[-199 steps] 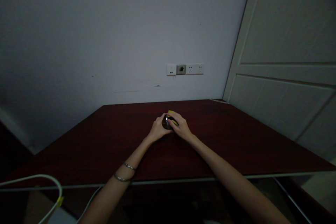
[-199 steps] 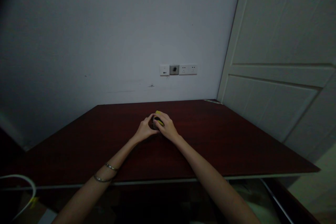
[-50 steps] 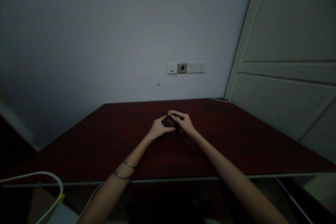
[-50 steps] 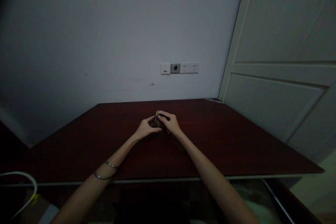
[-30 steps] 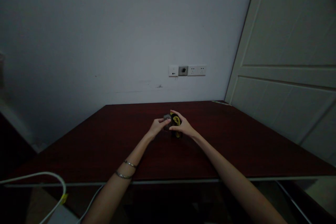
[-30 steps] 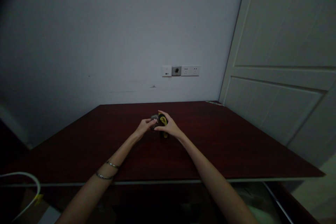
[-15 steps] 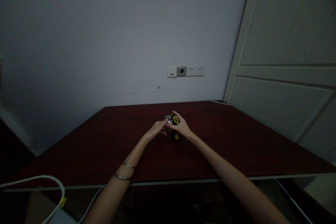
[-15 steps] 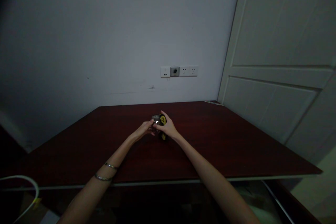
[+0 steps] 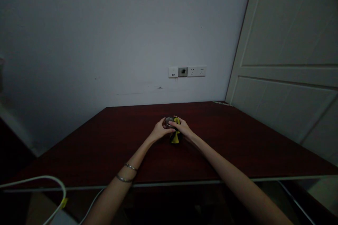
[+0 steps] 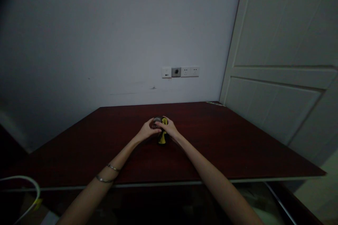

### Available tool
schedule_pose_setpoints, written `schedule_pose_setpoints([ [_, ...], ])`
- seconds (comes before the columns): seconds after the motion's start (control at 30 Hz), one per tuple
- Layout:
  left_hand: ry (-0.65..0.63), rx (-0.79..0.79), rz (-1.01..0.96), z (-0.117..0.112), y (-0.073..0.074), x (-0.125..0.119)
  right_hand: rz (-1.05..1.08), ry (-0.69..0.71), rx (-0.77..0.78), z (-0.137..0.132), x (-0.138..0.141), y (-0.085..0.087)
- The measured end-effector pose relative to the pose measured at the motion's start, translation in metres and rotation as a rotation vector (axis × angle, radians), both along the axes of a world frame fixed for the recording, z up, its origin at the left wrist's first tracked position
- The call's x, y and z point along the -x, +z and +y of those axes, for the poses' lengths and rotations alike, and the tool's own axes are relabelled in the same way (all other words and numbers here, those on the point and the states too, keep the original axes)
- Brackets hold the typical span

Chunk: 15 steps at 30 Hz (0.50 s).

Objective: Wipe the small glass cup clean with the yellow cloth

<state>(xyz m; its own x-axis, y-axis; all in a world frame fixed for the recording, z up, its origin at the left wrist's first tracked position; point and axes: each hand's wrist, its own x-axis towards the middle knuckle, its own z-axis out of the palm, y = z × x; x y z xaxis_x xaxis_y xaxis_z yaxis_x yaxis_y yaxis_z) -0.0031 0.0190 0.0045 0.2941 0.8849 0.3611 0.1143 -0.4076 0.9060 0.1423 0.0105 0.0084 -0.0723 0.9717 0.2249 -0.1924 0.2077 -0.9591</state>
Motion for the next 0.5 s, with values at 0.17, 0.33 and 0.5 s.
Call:
schedule_pose_setpoints([
  [0.17,0.007,-0.034,-0.009,-0.006,0.004,-0.002,-0.171,-0.030,-0.137,0.011,-0.007,-0.006],
  [0.33,-0.001,-0.116,-0.036,-0.009,0.004,-0.002,-0.286,-0.093,-0.448,0.011,-0.011,-0.007],
  [0.5,0.049,-0.132,0.001,-0.006,0.003,0.000,-0.451,-0.086,-0.740,-0.005,-0.012,0.002],
])
